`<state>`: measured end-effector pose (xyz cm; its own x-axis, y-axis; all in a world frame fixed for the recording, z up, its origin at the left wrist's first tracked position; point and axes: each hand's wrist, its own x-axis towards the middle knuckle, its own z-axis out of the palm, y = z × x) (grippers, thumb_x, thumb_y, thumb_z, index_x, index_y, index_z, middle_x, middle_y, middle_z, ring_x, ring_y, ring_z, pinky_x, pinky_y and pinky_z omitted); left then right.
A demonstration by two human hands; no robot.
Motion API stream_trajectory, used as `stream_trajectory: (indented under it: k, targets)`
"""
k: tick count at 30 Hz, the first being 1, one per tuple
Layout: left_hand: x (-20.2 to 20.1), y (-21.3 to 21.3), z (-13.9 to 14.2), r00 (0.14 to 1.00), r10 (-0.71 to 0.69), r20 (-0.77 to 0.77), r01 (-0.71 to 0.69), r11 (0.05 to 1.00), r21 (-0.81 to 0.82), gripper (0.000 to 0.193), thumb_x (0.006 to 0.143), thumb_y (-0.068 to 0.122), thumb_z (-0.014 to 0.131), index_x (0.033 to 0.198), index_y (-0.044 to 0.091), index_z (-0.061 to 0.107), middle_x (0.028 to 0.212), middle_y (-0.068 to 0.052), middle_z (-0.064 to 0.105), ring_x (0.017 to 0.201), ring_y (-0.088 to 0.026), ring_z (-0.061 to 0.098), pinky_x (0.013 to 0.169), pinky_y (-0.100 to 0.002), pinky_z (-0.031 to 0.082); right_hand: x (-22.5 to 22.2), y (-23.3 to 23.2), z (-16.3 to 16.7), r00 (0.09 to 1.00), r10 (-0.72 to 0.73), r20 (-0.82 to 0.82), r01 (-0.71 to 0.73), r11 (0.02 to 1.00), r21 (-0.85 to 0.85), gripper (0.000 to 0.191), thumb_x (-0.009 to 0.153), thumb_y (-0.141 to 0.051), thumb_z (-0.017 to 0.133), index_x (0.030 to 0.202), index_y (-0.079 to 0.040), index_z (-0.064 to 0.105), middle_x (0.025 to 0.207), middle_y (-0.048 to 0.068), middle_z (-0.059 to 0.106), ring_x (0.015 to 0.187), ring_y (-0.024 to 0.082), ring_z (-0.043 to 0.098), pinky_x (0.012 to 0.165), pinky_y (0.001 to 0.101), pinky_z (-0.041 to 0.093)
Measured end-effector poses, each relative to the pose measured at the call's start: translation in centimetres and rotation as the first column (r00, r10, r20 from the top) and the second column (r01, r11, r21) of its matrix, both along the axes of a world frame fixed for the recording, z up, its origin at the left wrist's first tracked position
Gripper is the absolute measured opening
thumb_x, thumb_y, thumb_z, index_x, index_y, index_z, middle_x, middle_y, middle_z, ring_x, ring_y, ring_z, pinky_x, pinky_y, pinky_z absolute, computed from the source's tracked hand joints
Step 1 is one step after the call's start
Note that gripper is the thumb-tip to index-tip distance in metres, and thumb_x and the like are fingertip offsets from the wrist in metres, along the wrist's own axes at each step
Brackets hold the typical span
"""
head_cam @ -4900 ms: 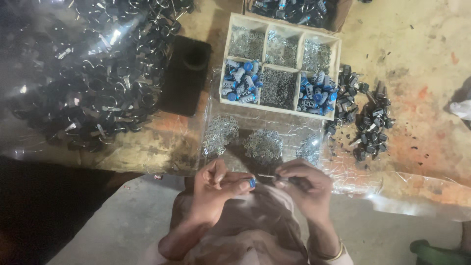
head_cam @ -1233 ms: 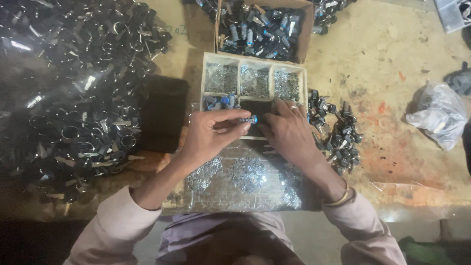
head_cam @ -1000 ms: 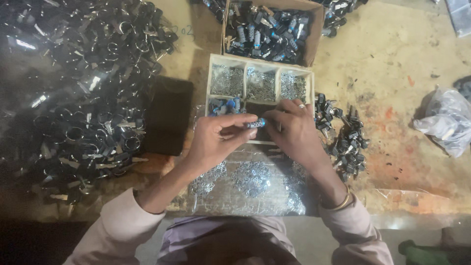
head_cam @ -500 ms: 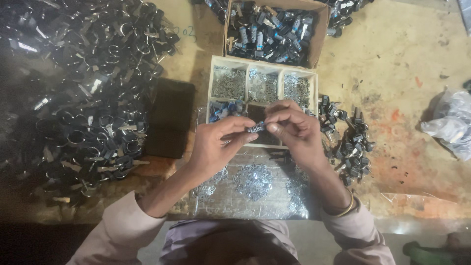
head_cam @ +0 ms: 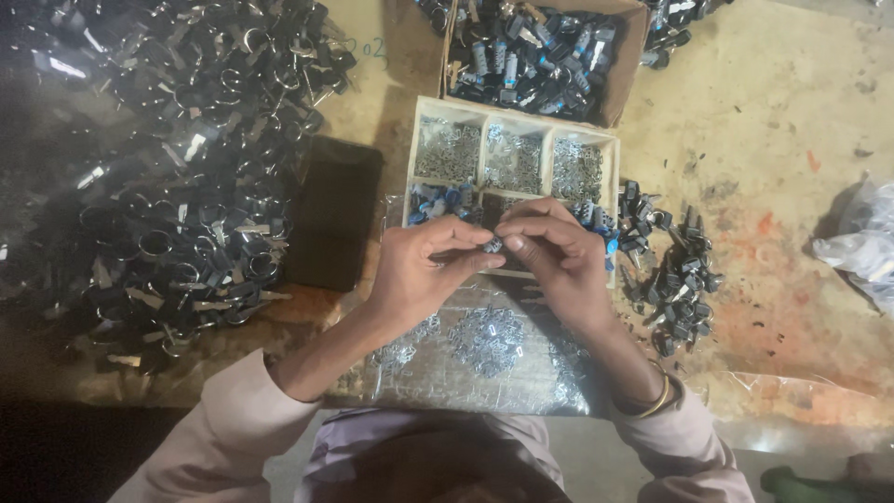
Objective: The person sits at a workbench assembling small electrical terminal components. They pick blue and black plastic parts from a compartment tray, press the parts together by hand to join them, and place the assembled units into a cardboard box, repeating the cycle continuously.
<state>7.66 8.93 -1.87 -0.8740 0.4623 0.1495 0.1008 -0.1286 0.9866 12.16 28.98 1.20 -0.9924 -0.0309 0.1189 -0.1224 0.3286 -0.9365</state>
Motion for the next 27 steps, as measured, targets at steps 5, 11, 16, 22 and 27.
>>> stream_trajectory:
  k: [5, 11, 16, 22, 27]
  targets:
    - [0.2, 0.1, -0.1, 1.000, 0.013, 0.011, -0.013, 1.000, -0.006, 0.020, 0.091, 0.000, 0.078, 0.107, -0.007, 0.070, 0.104, -0.015, 0.079, 0.100, -0.018, 0.078, 0.087, -0.028, 0.066, 0.1, 0.2, 0.2, 0.994, -0.042, -0.101, 0.056, 0.988, 0.141, 0.016, 0.091, 0.000, 0.076, 0.106, -0.001, 0.076, 0.115, 0.008, 0.068, 0.107, 0.016, 0.066, 0.091, 0.0285, 0.054]
    - [0.0, 0.1, -0.4, 0.998, 0.021, -0.055, -0.023, 0.999, -0.028, 0.020, 0.089, 0.001, 0.080, 0.106, -0.006, 0.071, 0.104, -0.016, 0.079, 0.100, -0.020, 0.079, 0.088, -0.029, 0.067, 0.0, 0.5, -0.3, 0.994, 0.020, 0.105, -0.002, 0.986, -0.168, 0.010, 0.096, 0.004, 0.068, 0.105, 0.001, 0.072, 0.117, 0.006, 0.063, 0.112, 0.014, 0.060, 0.098, 0.0282, 0.050]
    - [0.0, 0.0, -0.4, 1.000, 0.016, -0.019, -0.016, 1.000, -0.022, 0.020, 0.089, 0.002, 0.080, 0.105, -0.006, 0.071, 0.103, -0.016, 0.079, 0.098, -0.020, 0.080, 0.086, -0.029, 0.068, 0.1, 0.2, -0.6, 0.994, 0.023, 0.107, -0.008, 0.989, -0.146, 0.010, 0.098, 0.003, 0.066, 0.106, 0.000, 0.072, 0.115, 0.005, 0.062, 0.112, 0.013, 0.060, 0.100, 0.0288, 0.049]
    - [0.1, 0.1, -0.5, 1.000, 0.029, -0.010, -0.029, 0.999, -0.032, 0.021, 0.088, 0.003, 0.081, 0.104, -0.006, 0.071, 0.102, -0.015, 0.080, 0.097, -0.019, 0.079, 0.085, -0.029, 0.067, 0.2, -0.2, -0.8, 0.996, 0.007, 0.090, 0.004, 0.993, -0.118, 0.011, 0.098, 0.004, 0.066, 0.106, 0.000, 0.072, 0.116, 0.005, 0.063, 0.111, 0.013, 0.060, 0.100, 0.0271, 0.047]
    - [0.0, 0.0, -0.5, 1.000, 0.030, -0.010, -0.030, 0.999, -0.022, 0.020, 0.088, 0.003, 0.081, 0.103, -0.006, 0.071, 0.102, -0.015, 0.080, 0.097, -0.018, 0.079, 0.085, -0.028, 0.067, 0.3, -0.5, -1.1, 0.997, 0.016, 0.081, -0.004, 0.990, -0.139, 0.011, 0.099, 0.004, 0.067, 0.107, 0.000, 0.072, 0.114, 0.005, 0.061, 0.110, 0.013, 0.058, 0.101, 0.0271, 0.047]
